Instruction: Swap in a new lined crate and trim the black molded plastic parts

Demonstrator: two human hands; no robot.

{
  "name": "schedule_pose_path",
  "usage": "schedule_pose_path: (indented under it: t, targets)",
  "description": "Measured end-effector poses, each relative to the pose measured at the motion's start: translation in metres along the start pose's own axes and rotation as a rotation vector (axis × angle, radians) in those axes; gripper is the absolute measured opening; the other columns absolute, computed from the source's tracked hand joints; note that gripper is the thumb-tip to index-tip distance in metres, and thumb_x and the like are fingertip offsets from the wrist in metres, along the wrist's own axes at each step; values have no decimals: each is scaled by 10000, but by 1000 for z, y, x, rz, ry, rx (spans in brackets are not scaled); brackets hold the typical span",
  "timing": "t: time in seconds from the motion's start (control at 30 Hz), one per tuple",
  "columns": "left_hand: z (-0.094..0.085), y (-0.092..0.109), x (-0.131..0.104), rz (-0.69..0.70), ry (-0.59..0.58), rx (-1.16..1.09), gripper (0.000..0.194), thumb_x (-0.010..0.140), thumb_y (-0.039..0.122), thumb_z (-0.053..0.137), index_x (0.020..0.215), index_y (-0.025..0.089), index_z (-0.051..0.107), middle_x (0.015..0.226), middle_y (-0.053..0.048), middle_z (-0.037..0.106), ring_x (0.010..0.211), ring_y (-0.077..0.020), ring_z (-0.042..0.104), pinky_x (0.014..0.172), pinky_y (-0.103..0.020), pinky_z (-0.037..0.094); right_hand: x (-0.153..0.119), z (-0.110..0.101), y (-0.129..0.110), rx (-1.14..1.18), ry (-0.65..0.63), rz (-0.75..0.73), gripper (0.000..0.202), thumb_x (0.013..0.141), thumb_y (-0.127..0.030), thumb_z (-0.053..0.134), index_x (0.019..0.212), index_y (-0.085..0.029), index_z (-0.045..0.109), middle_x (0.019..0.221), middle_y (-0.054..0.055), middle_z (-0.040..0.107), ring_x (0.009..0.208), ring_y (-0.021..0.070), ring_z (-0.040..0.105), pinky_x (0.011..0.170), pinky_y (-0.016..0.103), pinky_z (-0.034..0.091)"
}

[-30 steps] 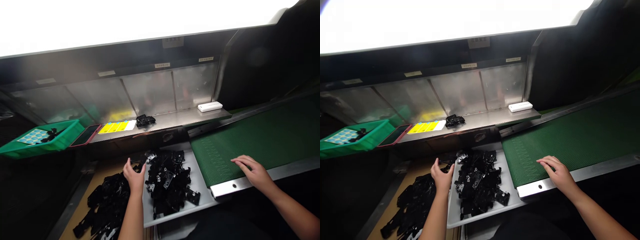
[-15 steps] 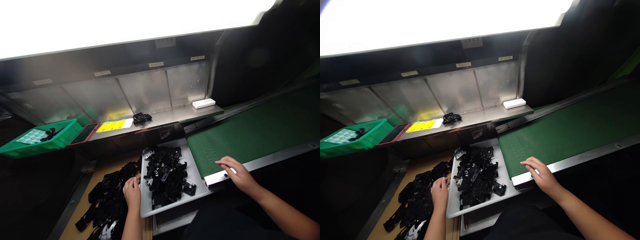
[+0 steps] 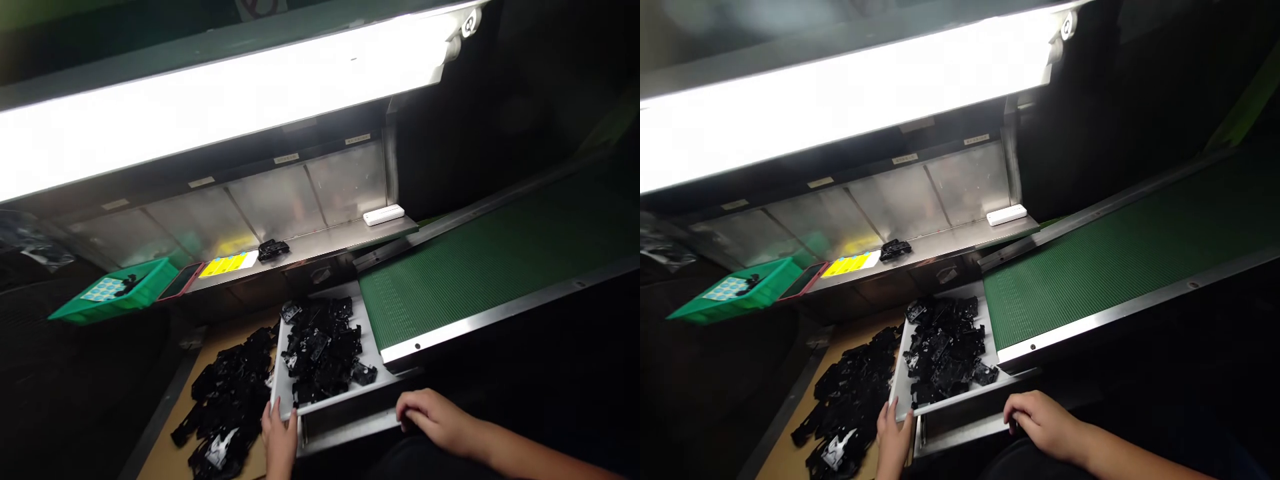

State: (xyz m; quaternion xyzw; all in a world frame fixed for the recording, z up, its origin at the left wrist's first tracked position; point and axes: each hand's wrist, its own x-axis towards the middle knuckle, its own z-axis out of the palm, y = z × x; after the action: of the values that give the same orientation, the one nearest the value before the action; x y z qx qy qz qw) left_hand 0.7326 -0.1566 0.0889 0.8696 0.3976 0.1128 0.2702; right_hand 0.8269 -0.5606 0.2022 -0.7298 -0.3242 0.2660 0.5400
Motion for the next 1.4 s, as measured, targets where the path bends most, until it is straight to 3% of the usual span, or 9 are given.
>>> schedule_pose_path:
  t: [0.1,0.23,0.33,0.47,0.57,0.73,0.9,1.2,1.4]
  targets:
    - [-4,4,-4,-48,-66,35,551,875,394,470,1328,89,545,1579,-249,350,1487,-376,364,1213,-467,338,-17,14,18,161,-14,90,231,948,-174,472,973,-200,700,880,50,762,845,212,716,821,330,551]
    - [-12,9,2,-64,-58,90,479,901,341,456,1304,106,568,1468,-213,462,1371,-314,524,1132,-376,437,-31,28,27,259,4,94,221,910,-173,541,1093,-213,657,1030,63,755,976,224,702,918,352,538]
    - [-14,13,6,-78,-50,120,467,908,320,468,1318,121,569,1377,-195,506,1212,-328,627,1080,-422,472,-30,31,21,232,-12,61,292,901,-191,581,1186,-232,634,1163,64,723,1099,228,666,1016,365,495]
    - [-12,12,16,-121,-36,94,575,910,279,489,1457,119,418,1381,-213,465,1200,-328,623,1081,-435,464,-11,40,12,139,-81,1,457,922,-270,606,1375,-264,553,1375,74,623,1271,240,582,1117,377,435]
    - [-11,2,33,-141,-67,28,665,886,221,511,1501,58,318,1353,-232,479,1325,-329,535,1130,-403,423,24,57,17,23,-9,-18,564,920,-318,613,1464,-252,479,1481,102,542,1370,263,508,1180,405,374]
    - [-12,-25,66,-72,-276,-180,619,795,129,567,1401,91,449,1242,-155,591,1183,-274,630,1080,-362,473,113,89,55,-161,307,274,538,879,-238,612,1407,-183,523,1425,128,583,1365,268,510,1185,393,360]
    - [-7,-56,83,-72,-565,-458,680,766,203,639,1394,167,382,887,-41,673,644,-182,654,572,-300,564,175,92,96,-218,479,595,520,929,-205,615,1423,-118,480,1447,187,539,1343,311,524,1146,471,397]
    - [-6,-92,88,-155,-921,-772,614,716,309,764,1229,211,442,1046,-79,696,622,-140,636,577,-296,565,188,103,114,-239,557,940,352,999,-356,622,1286,-152,600,1254,107,641,1054,226,666,906,436,581]
    - [1,-102,88,-232,-1042,-870,808,596,493,875,1244,191,499,1176,-154,700,845,-253,712,675,-338,567,184,112,94,-412,595,774,403,955,-201,592,1347,-110,570,1330,177,627,1230,299,612,1056,497,494]
